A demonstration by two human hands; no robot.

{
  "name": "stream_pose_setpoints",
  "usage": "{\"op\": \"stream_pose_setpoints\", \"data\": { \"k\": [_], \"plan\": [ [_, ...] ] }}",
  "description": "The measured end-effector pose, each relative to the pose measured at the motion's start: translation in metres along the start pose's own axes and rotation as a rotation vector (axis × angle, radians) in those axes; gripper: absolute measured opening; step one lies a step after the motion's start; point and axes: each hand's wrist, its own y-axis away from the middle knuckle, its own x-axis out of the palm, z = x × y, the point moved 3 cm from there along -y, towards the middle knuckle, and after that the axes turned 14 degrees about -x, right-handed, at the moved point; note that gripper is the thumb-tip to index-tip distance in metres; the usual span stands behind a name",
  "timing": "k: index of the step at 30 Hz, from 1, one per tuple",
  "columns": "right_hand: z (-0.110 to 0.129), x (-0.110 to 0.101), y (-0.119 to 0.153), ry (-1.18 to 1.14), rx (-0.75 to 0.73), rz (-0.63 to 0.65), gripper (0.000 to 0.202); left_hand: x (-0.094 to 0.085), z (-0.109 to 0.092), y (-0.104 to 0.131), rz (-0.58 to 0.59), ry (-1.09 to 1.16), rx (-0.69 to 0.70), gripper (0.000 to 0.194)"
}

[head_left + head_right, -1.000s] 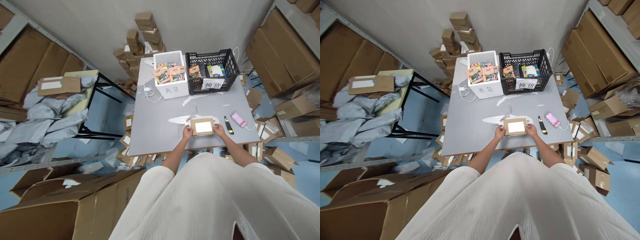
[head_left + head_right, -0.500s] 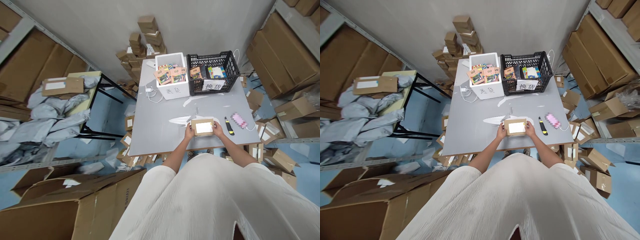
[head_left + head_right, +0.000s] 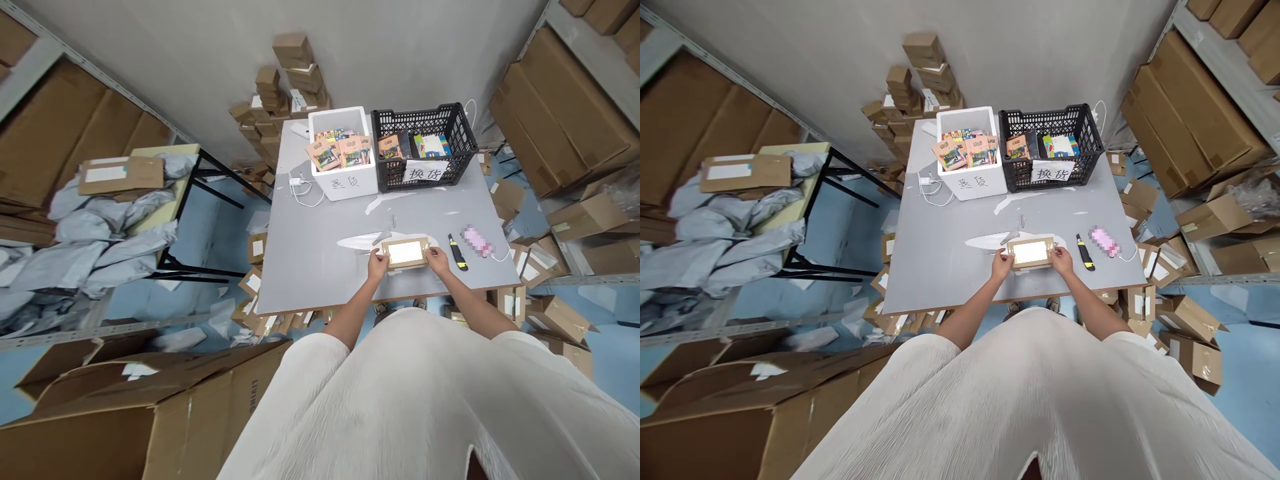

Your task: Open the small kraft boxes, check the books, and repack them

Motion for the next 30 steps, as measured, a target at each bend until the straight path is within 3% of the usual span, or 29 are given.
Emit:
{"op": "stream_pose_setpoints", "data": {
  "k": [7, 14, 16, 18, 20, 22, 25, 27, 30],
  "plan": [
    [0.001, -0.003, 0.002, -0.056, -0.023, 0.012, 0.034, -0.001, 0.005, 0.0, 0.015, 0.009, 0.063, 0.047],
    [0.007, -0.003, 0.009, -0.067, -0.027, -0.05, 0.037, -0.005, 0.003, 0.007, -0.011, 0.0, 0.117, 0.036],
    [0.011, -0.002, 0.011, -0.092, -0.036, -0.068, 0.042, -0.011, -0.002, 0.007, -0.056, -0.044, 0.107, 0.038],
    [0.02, 0.002, 0.012, -0.147, -0.085, -0.058, 0.048, -0.021, -0.011, 0.01, -0.177, -0.094, 0.122, 0.042],
    [0.033, 0.011, 0.011, -0.197, -0.181, -0.009, 0.048, -0.029, -0.024, 0.019, -0.304, -0.128, 0.219, 0.044],
    [0.049, 0.024, 0.011, -0.168, -0.27, 0.028, 0.048, -0.031, -0.039, 0.033, -0.271, -0.137, 0.414, 0.043],
    [0.069, 0.05, 0.014, -0.021, -0.251, 0.037, 0.069, -0.032, -0.05, 0.055, -0.186, -0.155, 0.628, 0.045],
    [0.079, 0.068, 0.018, 0.008, -0.219, 0.075, 0.081, -0.038, -0.049, 0.063, -0.195, -0.189, 0.68, 0.043],
    [0.094, 0.086, 0.023, -0.034, -0.309, 0.148, 0.081, -0.054, -0.041, 0.063, -0.26, -0.203, 0.661, 0.039]
  ]
}}
